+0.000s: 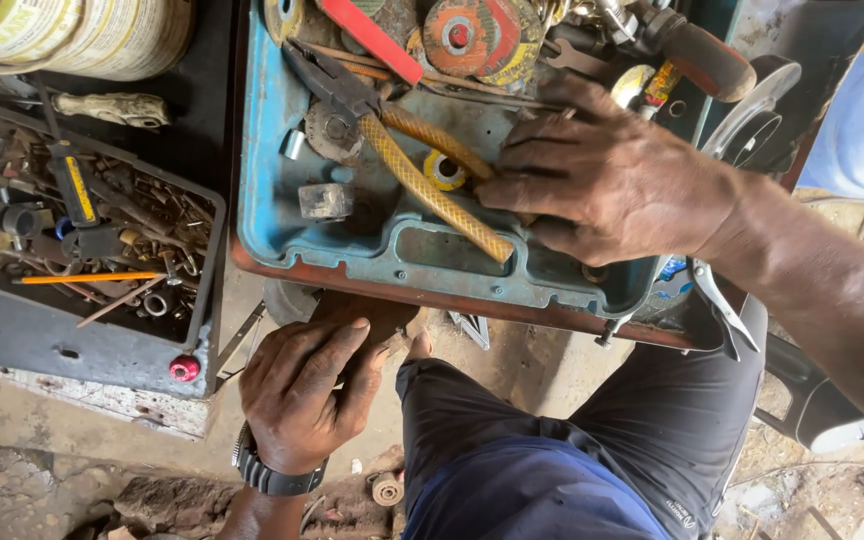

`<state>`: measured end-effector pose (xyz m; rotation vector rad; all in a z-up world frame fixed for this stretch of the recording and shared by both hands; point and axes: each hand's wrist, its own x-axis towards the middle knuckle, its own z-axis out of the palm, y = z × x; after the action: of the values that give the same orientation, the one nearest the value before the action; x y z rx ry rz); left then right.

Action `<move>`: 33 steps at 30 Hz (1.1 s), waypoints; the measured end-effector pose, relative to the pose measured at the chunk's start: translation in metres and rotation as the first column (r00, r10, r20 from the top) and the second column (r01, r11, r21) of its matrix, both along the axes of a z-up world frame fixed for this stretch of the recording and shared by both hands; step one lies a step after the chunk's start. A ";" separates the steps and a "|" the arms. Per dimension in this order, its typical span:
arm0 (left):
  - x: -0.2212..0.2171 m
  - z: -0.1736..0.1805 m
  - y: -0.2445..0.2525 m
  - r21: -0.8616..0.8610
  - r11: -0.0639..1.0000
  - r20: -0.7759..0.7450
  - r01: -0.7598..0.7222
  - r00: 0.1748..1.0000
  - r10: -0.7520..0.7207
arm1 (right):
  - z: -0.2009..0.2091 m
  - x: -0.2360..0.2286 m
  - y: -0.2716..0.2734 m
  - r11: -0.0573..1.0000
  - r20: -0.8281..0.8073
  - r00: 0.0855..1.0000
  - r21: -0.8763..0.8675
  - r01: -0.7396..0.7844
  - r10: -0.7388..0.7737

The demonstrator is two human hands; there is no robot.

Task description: Searching for and fitting small hardware like nuts and bolts onto a wooden component using a wrench in a workshop.

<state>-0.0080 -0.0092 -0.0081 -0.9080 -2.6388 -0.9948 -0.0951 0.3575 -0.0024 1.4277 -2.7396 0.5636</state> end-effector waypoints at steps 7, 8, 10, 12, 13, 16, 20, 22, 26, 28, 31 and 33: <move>0.000 0.002 0.004 0.016 1.000 -0.019 0.001 1.000 -0.001 | 0.011 -0.028 0.041 0.962 0.043 0.999 -0.272 0.026 -0.014; 0.000 0.002 0.006 0.028 1.000 -0.017 0.009 1.000 -0.008 | 0.005 -0.026 0.052 0.969 -0.015 0.989 -0.204 0.138 -0.144; 0.002 0.003 0.008 0.036 0.999 -0.014 0.014 1.000 -0.013 | -0.009 -0.024 0.069 0.957 -0.079 0.961 -0.147 0.252 -0.265; 0.004 0.001 0.010 0.045 0.999 -0.018 0.017 1.000 -0.016 | -0.026 -0.028 0.081 0.937 -0.229 0.914 0.017 0.348 -0.335; 0.004 0.003 0.012 0.044 0.999 -0.017 0.013 1.000 -0.012 | -0.033 -0.022 0.082 0.939 -0.228 0.916 0.016 0.343 -0.331; 0.004 0.006 0.017 0.060 0.998 -0.023 -0.002 1.000 0.003 | -0.031 -0.010 0.070 0.827 -0.544 0.728 0.103 0.553 -0.418; 0.004 0.005 0.015 0.069 0.998 -0.025 0.004 1.000 -0.002 | 0.012 -0.005 0.014 0.976 -0.332 0.928 0.070 0.207 -0.172; 0.004 0.006 0.014 0.070 0.997 -0.030 0.012 1.000 -0.010 | 0.013 0.001 0.000 0.994 -0.197 0.977 0.063 0.090 -0.076; 0.002 0.007 0.013 0.082 0.996 -0.032 0.038 0.999 -0.035 | 0.002 0.007 0.006 0.959 -0.158 0.980 0.234 0.158 -0.123; 0.002 0.008 0.013 0.088 0.995 -0.029 0.045 0.999 -0.042 | 0.012 0.009 0.010 0.969 -0.144 0.982 0.197 0.148 -0.121; 0.002 0.008 0.012 0.097 0.994 -0.032 0.055 0.998 -0.052 | 0.039 0.028 0.024 0.955 0.152 0.945 -0.029 0.297 -0.289; 0.004 0.008 0.012 0.107 0.993 -0.018 0.050 0.999 -0.048 | 0.046 0.056 0.049 0.884 0.098 0.908 -0.206 0.419 -0.407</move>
<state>-0.0042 0.0031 -0.0003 -0.9558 -2.5342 -1.1242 -0.0391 0.4065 0.0437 0.7555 -2.7823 0.8543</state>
